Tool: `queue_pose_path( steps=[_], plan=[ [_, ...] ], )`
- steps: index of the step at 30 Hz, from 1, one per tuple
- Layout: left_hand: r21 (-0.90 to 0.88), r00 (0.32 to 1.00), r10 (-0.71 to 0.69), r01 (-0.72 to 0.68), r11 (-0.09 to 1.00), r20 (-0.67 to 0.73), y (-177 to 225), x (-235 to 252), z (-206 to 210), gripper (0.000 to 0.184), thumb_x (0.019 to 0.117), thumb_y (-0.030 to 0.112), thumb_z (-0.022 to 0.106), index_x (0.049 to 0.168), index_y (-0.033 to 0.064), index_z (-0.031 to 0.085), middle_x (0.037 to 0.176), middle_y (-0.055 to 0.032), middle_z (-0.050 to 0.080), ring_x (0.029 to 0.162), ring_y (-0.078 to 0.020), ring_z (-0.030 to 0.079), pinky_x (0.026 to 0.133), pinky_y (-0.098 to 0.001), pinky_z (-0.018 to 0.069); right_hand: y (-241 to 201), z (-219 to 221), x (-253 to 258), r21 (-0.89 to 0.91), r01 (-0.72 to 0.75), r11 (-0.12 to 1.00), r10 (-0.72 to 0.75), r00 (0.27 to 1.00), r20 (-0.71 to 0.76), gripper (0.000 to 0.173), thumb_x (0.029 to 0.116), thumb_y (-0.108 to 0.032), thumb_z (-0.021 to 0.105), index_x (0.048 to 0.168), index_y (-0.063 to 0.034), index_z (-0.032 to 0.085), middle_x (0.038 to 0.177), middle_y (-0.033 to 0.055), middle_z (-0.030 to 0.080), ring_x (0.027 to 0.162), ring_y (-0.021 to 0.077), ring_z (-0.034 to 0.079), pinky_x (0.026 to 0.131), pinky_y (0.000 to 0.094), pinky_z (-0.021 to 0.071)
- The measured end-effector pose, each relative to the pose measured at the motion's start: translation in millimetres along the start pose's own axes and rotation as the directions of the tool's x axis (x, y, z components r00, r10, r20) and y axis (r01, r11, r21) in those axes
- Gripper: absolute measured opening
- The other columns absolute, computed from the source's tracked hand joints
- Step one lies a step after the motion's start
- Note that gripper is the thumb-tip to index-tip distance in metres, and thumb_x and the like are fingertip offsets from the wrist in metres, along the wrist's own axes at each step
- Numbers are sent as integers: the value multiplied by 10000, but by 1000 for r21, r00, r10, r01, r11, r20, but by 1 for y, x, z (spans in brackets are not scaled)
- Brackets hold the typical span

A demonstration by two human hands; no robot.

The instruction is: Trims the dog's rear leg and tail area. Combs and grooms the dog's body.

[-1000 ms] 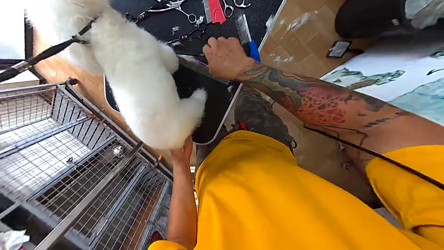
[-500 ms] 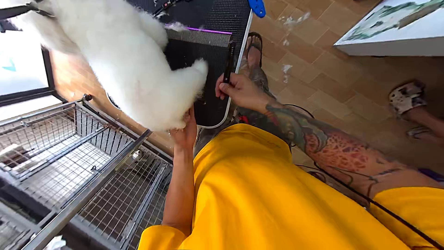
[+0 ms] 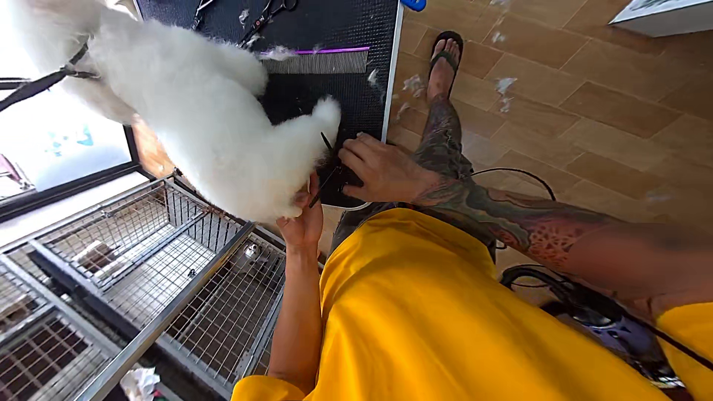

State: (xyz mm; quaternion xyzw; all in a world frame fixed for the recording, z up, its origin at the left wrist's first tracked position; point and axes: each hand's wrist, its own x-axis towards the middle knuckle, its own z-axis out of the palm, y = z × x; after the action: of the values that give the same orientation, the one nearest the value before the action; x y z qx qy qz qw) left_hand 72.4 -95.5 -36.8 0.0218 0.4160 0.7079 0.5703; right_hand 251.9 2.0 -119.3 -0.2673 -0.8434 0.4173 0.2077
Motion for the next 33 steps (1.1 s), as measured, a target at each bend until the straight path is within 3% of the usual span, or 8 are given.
queue_pose_path(
  steps=[3,8,12,17,21,26,30,33],
  plan=[
    [21,999,10,-9,1000,-34,-1,1,2,378,852,367,764,1118,111,684,1104,-60,699,1062,-206,650,1125,-450,417,0,4,10,-40,22,999,-22,1000,-19,508,889,-386,704,1201,4,610,1207,267,626,1113,435,640,1114,581,423],
    [19,998,10,-9,1000,-55,-1,3,-1,351,823,265,800,1112,94,694,1078,-83,713,984,-212,671,1060,-427,475,-3,2,22,-31,6,999,-9,994,-105,111,1010,-6,529,1087,20,605,1007,237,649,892,390,683,790,465,593],
    [35,995,24,-21,999,-101,-3,3,2,331,830,268,781,1092,87,693,1059,-89,711,1001,-223,670,1079,-452,461,-2,-6,26,-7,3,1000,-3,1000,12,332,924,-264,657,1131,-11,599,1127,254,631,1046,439,646,1060,590,466],
    [19,992,33,-31,999,-124,-4,3,-1,367,782,176,826,1111,80,696,1077,-109,718,941,-227,682,1037,-440,495,2,-13,32,-16,-4,1000,4,1000,14,102,1004,6,533,1080,16,601,966,226,625,861,395,665,764,480,589],
    [-3,990,32,-33,999,-137,-6,5,2,357,781,264,830,1061,86,699,1006,-85,718,892,-196,681,981,-398,526,7,-21,34,13,-4,1000,3,993,122,315,911,-234,660,1124,-10,600,1124,254,628,1041,434,648,1043,588,475],
    [-30,990,28,-32,999,-137,-7,7,1,400,785,273,836,1107,82,694,1050,-103,719,861,-204,676,965,-402,534,8,-26,40,-14,-7,1000,8,992,129,113,992,22,543,1096,5,584,952,204,615,862,382,664,766,475,588],
    [-22,989,33,-36,999,-142,-8,8,-1,365,779,283,831,1053,80,702,986,-77,720,840,-175,675,951,-379,535,10,-34,44,-6,10,1000,-9,982,190,319,885,-209,671,1135,-20,613,1078,221,626,993,413,645,996,564,501],
    [-48,991,30,-36,998,-134,-8,9,-3,347,794,234,826,1070,63,701,994,-97,722,833,-192,676,937,-383,541,13,-38,47,-20,16,1000,-11,978,208,173,949,-38,608,1119,-9,596,985,203,620,895,387,652,817,490,568]
  ],
)
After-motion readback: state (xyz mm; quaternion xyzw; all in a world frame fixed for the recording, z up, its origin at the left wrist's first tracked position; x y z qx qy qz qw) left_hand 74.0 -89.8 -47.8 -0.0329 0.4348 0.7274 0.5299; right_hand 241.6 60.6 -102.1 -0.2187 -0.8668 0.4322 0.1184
